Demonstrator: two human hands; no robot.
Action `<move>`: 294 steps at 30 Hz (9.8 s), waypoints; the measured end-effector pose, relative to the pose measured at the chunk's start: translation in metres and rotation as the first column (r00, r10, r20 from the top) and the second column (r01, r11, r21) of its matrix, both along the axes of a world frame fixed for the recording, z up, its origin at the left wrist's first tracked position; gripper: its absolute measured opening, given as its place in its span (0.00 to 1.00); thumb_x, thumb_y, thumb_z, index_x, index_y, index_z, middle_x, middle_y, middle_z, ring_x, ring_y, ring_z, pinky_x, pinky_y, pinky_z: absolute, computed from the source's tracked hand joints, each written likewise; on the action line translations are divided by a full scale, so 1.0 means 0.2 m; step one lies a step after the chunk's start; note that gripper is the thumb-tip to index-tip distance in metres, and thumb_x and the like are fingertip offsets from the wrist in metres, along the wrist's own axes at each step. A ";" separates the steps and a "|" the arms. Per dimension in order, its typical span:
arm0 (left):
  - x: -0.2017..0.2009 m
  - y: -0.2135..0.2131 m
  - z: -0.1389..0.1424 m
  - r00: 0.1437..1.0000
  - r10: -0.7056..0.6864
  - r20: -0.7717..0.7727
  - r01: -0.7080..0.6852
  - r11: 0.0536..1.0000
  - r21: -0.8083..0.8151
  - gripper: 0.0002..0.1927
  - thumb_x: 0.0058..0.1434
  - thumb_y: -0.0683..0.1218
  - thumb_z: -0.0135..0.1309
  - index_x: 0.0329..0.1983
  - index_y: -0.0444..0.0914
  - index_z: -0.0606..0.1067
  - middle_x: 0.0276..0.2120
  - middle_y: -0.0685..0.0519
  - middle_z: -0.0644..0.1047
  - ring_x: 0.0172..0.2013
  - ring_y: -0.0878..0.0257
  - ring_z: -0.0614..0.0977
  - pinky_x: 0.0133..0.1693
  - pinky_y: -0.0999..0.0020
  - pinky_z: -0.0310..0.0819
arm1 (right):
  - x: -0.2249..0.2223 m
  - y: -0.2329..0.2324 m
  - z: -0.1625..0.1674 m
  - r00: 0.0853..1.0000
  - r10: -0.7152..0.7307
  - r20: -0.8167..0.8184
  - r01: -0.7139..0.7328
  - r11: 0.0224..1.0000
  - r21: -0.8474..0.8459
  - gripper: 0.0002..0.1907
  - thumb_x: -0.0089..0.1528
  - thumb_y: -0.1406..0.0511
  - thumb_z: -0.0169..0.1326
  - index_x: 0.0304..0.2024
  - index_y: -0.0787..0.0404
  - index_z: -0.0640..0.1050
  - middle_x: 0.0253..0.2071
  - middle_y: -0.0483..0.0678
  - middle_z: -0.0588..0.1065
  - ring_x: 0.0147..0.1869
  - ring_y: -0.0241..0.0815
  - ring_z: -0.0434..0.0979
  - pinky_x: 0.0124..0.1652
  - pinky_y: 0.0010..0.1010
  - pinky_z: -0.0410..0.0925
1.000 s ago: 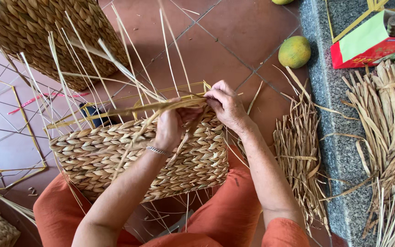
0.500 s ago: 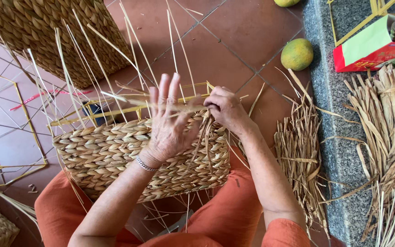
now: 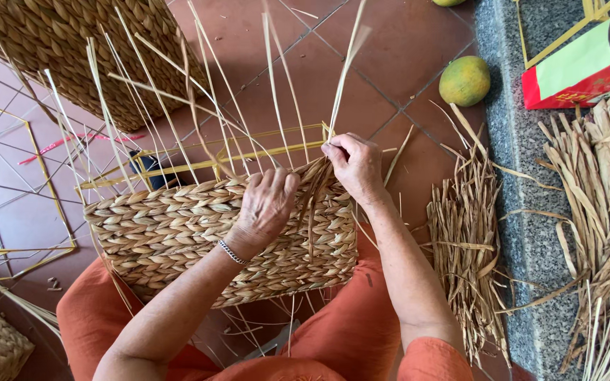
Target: The person sits on the floor weaving a water hyacinth basket around a bamboo frame, folding and tucking strands over the rim and pulling new strands from a pile beside them to continue the weave. They work the strands by hand one at a time, tightening the weave along the basket edge.
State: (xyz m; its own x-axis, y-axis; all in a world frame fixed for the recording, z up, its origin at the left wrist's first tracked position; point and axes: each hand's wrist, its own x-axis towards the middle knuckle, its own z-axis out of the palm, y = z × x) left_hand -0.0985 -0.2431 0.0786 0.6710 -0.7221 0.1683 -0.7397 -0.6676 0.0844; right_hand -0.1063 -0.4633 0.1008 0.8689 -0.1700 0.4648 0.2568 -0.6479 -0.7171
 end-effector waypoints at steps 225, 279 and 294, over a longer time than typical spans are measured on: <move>0.02 0.26 0.24 0.720 -0.274 -0.637 -0.405 0.579 -0.707 0.37 0.64 0.51 0.56 0.74 0.38 0.58 0.67 0.40 0.66 0.68 0.48 0.67 0.67 0.51 0.65 | 0.08 0.22 0.00 0.946 0.302 -0.116 -0.321 0.923 -0.213 0.02 0.62 0.70 0.63 0.37 0.60 0.82 0.36 0.47 0.82 0.38 0.39 0.83 0.39 0.31 0.78; -0.09 0.35 0.02 0.996 0.090 0.007 -0.086 0.969 -0.231 0.10 0.62 0.43 0.56 0.45 0.37 0.70 0.40 0.47 0.73 0.45 0.52 0.74 0.48 0.54 0.70 | 0.11 0.28 -0.14 0.966 0.245 0.086 -0.231 0.961 -0.151 0.08 0.65 0.76 0.56 0.39 0.59 0.75 0.39 0.44 0.76 0.39 0.34 0.79 0.34 0.22 0.77; 0.04 0.32 0.24 0.834 0.192 0.517 -0.023 0.949 -0.316 0.19 0.60 0.36 0.55 0.53 0.47 0.75 0.53 0.48 0.79 0.58 0.57 0.72 0.58 0.46 0.63 | 0.07 0.29 0.00 0.923 0.355 -0.149 -0.377 0.912 -0.162 0.06 0.65 0.68 0.60 0.44 0.62 0.78 0.38 0.50 0.80 0.41 0.43 0.83 0.39 0.30 0.77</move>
State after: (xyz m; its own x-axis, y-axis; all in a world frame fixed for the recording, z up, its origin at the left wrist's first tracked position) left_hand -0.0912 -0.1781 0.1271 0.4836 -0.5138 0.7086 -0.6485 -0.7541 -0.1042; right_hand -0.0931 -0.4052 0.1002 0.9026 0.2489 0.3513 0.4249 -0.6473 -0.6329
